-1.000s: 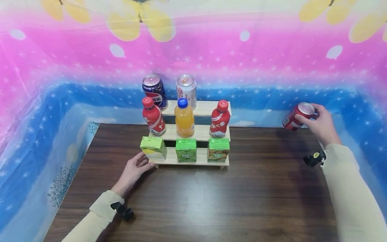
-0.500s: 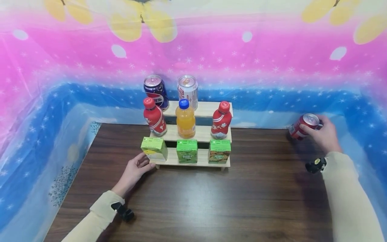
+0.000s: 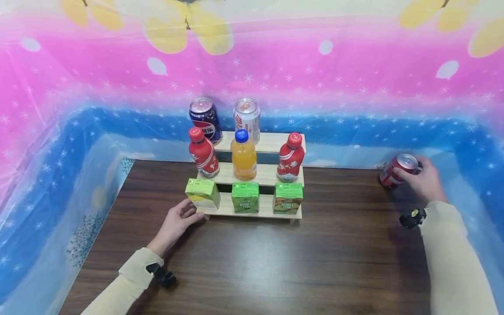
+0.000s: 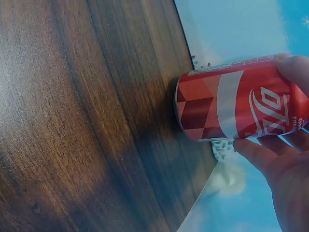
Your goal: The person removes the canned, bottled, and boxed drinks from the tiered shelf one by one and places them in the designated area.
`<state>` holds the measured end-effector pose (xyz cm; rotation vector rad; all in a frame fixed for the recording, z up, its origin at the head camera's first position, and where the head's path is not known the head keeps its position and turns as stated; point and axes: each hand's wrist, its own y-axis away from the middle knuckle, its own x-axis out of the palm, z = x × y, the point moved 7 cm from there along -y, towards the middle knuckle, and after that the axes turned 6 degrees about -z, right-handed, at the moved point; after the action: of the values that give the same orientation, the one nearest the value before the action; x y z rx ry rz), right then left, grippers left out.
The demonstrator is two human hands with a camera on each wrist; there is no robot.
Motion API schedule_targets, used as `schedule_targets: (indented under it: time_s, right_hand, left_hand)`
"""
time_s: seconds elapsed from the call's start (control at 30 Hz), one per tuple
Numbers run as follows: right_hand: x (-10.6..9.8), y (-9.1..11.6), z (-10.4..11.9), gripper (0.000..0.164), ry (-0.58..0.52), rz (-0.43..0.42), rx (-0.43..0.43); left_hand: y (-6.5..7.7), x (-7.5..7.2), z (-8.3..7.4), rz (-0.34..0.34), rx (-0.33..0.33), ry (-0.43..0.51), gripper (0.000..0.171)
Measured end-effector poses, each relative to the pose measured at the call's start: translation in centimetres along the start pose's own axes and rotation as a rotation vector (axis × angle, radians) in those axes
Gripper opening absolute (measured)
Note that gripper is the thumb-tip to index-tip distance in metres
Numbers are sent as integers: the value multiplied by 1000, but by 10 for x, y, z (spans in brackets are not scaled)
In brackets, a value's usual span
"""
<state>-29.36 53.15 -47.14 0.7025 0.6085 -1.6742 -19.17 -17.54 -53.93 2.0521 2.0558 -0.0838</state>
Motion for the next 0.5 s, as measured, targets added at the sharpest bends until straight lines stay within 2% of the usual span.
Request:
schedule_targets:
  time_s: [0.3,0.5]
  right_hand:
    - [0,4,-9,91,-44,-13,18]
    - [-2,3,-12,92,-56,14,40]
  left_hand:
    - [2,0,0,-1,-7,2,62]
    - [2,-1,-1,0,-8,-3,62]
